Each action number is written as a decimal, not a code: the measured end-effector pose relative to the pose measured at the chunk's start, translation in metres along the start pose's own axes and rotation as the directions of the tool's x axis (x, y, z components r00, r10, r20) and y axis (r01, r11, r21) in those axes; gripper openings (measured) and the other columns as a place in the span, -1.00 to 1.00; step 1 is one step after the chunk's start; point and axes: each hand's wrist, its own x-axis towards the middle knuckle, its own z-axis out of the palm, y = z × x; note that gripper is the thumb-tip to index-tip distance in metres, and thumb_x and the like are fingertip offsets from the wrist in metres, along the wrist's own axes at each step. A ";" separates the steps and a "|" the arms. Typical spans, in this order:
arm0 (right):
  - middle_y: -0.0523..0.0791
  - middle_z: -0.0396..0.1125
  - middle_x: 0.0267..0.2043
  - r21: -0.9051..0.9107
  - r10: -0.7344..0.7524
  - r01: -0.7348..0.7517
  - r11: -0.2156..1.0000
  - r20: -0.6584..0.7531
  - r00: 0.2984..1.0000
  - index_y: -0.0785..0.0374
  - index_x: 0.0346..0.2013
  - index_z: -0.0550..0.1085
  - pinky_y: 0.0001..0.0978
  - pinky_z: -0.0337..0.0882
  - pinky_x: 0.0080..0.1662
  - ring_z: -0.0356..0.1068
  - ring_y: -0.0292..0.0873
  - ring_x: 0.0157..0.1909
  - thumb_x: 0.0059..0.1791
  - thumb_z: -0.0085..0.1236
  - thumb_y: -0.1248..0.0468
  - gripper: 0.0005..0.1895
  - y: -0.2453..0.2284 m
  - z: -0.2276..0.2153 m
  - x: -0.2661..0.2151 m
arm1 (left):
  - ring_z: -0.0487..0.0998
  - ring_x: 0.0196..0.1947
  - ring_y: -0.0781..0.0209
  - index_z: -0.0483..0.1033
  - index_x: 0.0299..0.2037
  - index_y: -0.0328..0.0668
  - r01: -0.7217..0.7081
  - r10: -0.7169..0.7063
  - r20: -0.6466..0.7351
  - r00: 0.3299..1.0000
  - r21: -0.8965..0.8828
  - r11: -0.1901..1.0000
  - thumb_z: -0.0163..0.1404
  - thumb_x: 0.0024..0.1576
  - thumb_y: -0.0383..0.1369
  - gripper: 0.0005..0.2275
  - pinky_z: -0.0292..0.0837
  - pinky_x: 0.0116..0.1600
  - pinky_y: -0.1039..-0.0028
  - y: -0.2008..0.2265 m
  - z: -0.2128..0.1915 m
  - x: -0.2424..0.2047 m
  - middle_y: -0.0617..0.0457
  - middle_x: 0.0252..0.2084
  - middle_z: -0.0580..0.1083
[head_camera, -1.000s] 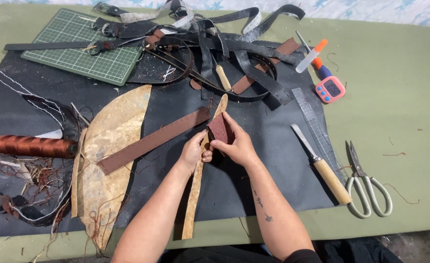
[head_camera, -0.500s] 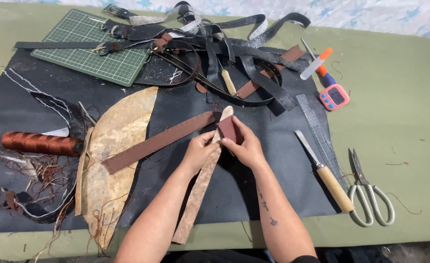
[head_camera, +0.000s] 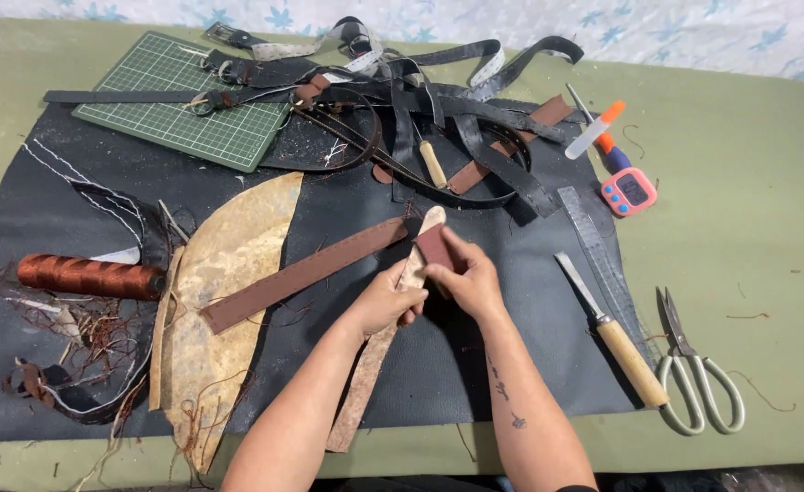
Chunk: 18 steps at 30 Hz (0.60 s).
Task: The person is sanding and burnishing the edges of a leather strap on a workbench.
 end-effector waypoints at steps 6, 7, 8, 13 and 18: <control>0.02 0.41 0.10 -0.026 0.087 -0.092 0.995 -0.148 0.985 -0.20 0.30 0.43 0.00 0.35 0.24 0.37 0.14 0.24 -0.21 0.49 -0.02 -0.21 -0.014 -0.011 0.001 | 0.57 -0.70 0.13 0.14 0.49 -0.04 -0.001 0.002 0.090 0.996 -0.002 1.000 0.08 0.16 -0.49 -0.35 0.50 -0.61 0.51 0.001 0.007 -0.006 -0.18 -0.59 0.51; 0.00 0.42 0.09 -0.036 0.076 -0.081 0.996 -0.122 0.990 -0.24 0.27 0.45 -0.01 0.36 0.23 0.37 0.14 0.23 -0.25 0.52 -0.04 -0.21 -0.011 -0.010 -0.001 | 0.58 -0.70 0.10 0.13 0.50 -0.02 -0.013 0.015 0.105 0.994 -0.019 1.000 0.08 0.17 -0.49 -0.35 0.52 -0.60 0.49 -0.005 0.006 -0.002 -0.21 -0.58 0.52; 0.00 0.42 0.09 -0.039 0.079 -0.084 0.996 -0.125 0.989 -0.24 0.27 0.45 -0.01 0.36 0.23 0.37 0.14 0.23 -0.25 0.52 -0.04 -0.21 -0.007 -0.005 -0.002 | 0.58 -0.70 0.10 0.13 0.50 -0.02 -0.011 0.013 0.109 0.994 -0.021 1.000 0.08 0.17 -0.49 -0.35 0.52 -0.60 0.49 -0.005 0.006 -0.003 -0.21 -0.58 0.52; -0.09 0.48 0.00 0.016 0.074 -0.074 0.997 -0.013 0.997 -0.32 0.18 0.51 -0.15 0.43 0.15 0.44 -0.01 0.16 -0.32 0.55 0.02 -0.23 -0.006 -0.005 0.001 | 0.60 -0.68 0.12 0.13 0.49 -0.02 0.020 -0.023 0.197 0.980 0.021 1.000 0.10 0.16 -0.49 -0.34 0.52 -0.60 0.50 -0.003 0.002 -0.004 -0.22 -0.57 0.54; 0.02 0.46 0.09 0.197 0.101 -0.076 0.977 -0.115 0.988 -0.14 0.28 0.46 -0.14 0.39 0.19 0.42 0.04 0.20 -0.21 0.51 0.04 -0.24 0.006 0.003 0.008 | 0.58 -0.70 0.14 0.15 0.48 -0.07 0.052 -0.051 0.220 0.974 0.002 0.999 0.12 0.15 -0.48 -0.34 0.50 -0.61 0.52 -0.007 0.004 -0.006 -0.23 -0.57 0.54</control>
